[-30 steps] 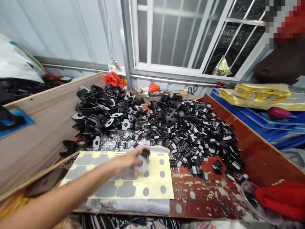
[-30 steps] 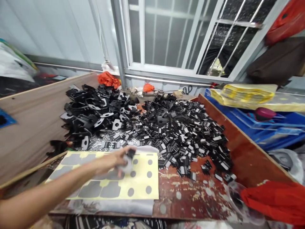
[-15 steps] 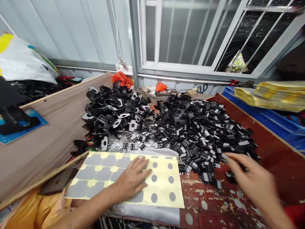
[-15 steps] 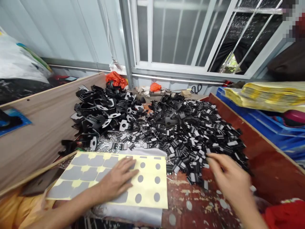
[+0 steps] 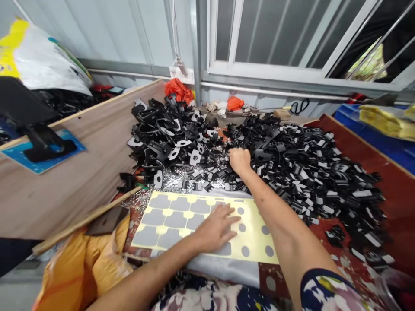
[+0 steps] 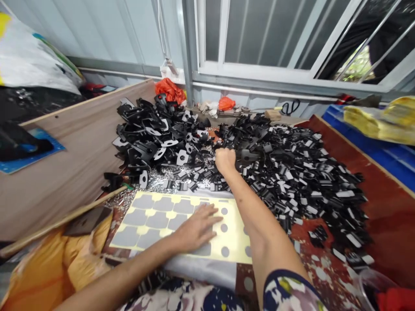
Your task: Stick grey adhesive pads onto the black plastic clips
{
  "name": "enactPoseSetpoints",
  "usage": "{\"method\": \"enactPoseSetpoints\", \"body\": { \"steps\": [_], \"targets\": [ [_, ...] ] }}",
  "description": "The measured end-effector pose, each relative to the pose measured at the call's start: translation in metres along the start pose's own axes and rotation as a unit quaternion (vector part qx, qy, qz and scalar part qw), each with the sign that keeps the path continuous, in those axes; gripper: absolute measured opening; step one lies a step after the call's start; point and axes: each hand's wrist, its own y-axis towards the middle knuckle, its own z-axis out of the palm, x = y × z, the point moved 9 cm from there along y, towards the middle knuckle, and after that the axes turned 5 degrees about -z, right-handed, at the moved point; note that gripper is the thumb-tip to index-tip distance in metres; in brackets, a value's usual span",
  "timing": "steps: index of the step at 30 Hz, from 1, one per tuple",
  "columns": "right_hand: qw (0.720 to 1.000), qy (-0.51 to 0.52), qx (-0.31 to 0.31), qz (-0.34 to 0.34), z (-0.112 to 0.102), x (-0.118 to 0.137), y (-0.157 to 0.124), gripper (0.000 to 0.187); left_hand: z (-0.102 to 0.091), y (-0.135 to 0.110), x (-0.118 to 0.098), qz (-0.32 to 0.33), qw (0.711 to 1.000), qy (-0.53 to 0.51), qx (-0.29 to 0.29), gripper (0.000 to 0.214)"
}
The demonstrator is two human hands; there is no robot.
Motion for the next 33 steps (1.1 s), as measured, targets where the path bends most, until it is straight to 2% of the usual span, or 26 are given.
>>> {"method": "enactPoseSetpoints", "body": {
  "steps": [1,2,3,5,6,7,8,10,13,15,17,19,21,23,26,27,28,29,31,32,33],
  "targets": [
    [1.000,-0.005,-0.017,-0.015,-0.005,0.005,-0.013,0.032,-0.015,0.001,0.007,-0.025,0.993,-0.110,-0.039,0.044],
    [0.998,-0.009,-0.042,-0.042,-0.010,0.013,-0.029,0.035,-0.031,0.000,0.015,-0.053,0.967,-0.234,-0.086,0.042],
    [0.994,-0.009,-0.071,-0.080,-0.016,0.025,-0.050,0.036,-0.043,-0.002,0.023,-0.078,0.921,-0.360,-0.129,0.044],
    [0.976,0.010,-0.123,-0.177,-0.022,0.057,-0.102,0.033,-0.055,-0.006,0.030,-0.106,0.804,-0.561,-0.169,0.055],
    [0.966,0.029,-0.135,-0.219,-0.022,0.071,-0.130,0.032,-0.057,-0.007,0.027,-0.116,0.757,-0.620,-0.170,0.063],
    [0.957,0.056,-0.138,-0.250,-0.019,0.083,-0.157,0.030,-0.056,-0.008,0.022,-0.129,0.729,-0.651,-0.164,0.069],
    [0.951,0.088,-0.140,-0.263,-0.017,0.090,-0.181,0.031,-0.055,-0.009,0.017,-0.148,0.719,-0.660,-0.161,0.072],
    [0.946,0.164,-0.139,-0.241,-0.015,0.090,-0.221,0.035,-0.052,-0.012,0.013,-0.199,0.726,-0.636,-0.172,0.070],
    [0.942,0.281,-0.132,-0.128,-0.011,0.066,-0.266,0.037,-0.043,-0.013,0.016,-0.259,0.752,-0.583,-0.165,0.059],
    [0.936,0.333,-0.089,-0.070,0.000,0.056,-0.290,0.032,-0.031,-0.009,0.020,-0.280,0.774,-0.553,-0.128,0.054],
    [0.934,0.352,-0.038,-0.051,0.017,0.057,-0.308,0.030,-0.014,-0.001,0.021,-0.285,0.795,-0.532,-0.064,0.052],
    [0.934,0.356,-0.007,-0.042,0.031,0.060,-0.318,0.028,0.003,0.006,0.022,-0.280,0.807,-0.519,-0.009,0.052],
    [0.925,0.380,0.011,-0.022,0.038,0.060,-0.321,0.025,0.014,0.011,0.024,-0.276,0.814,-0.512,0.012,0.052],
    [0.895,0.443,0.050,0.001,0.038,0.061,-0.321,0.022,0.017,0.014,0.027,-0.274,0.817,-0.508,0.008,0.053],
    [0.804,0.572,0.158,-0.028,0.019,0.078,-0.324,0.021,0.016,0.015,0.028,-0.269,0.812,-0.518,0.002,0.056],
    [0.786,0.592,0.172,-0.039,0.008,0.081,-0.324,0.023,0.014,0.014,0.027,-0.268,0.808,-0.525,-0.002,0.058],
    [0.789,0.593,0.155,-0.038,-0.003,0.078,-0.321,0.023,0.012,0.012,0.025,-0.268,0.802,-0.535,-0.008,0.059],
    [0.812,0.574,0.106,-0.022,-0.013,0.067,-0.315,0.021,0.010,0.009,0.022,-0.268,0.792,-0.548,-0.014,0.060],
    [0.860,0.507,-0.041,0.039,-0.029,0.036,-0.303,0.014,0.009,0.001,0.015,-0.268,0.763,-0.588,-0.024,0.059],
    [0.865,0.486,-0.104,0.066,-0.032,0.022,-0.299,0.012,0.009,-0.004,0.011,-0.265,0.744,-0.612,-0.030,0.055],
    [0.859,0.483,-0.146,0.085,-0.029,0.012,-0.295,0.010,0.010,-0.009,0.006,-0.263,0.724,-0.637,-0.036,0.051]
  ]
}}
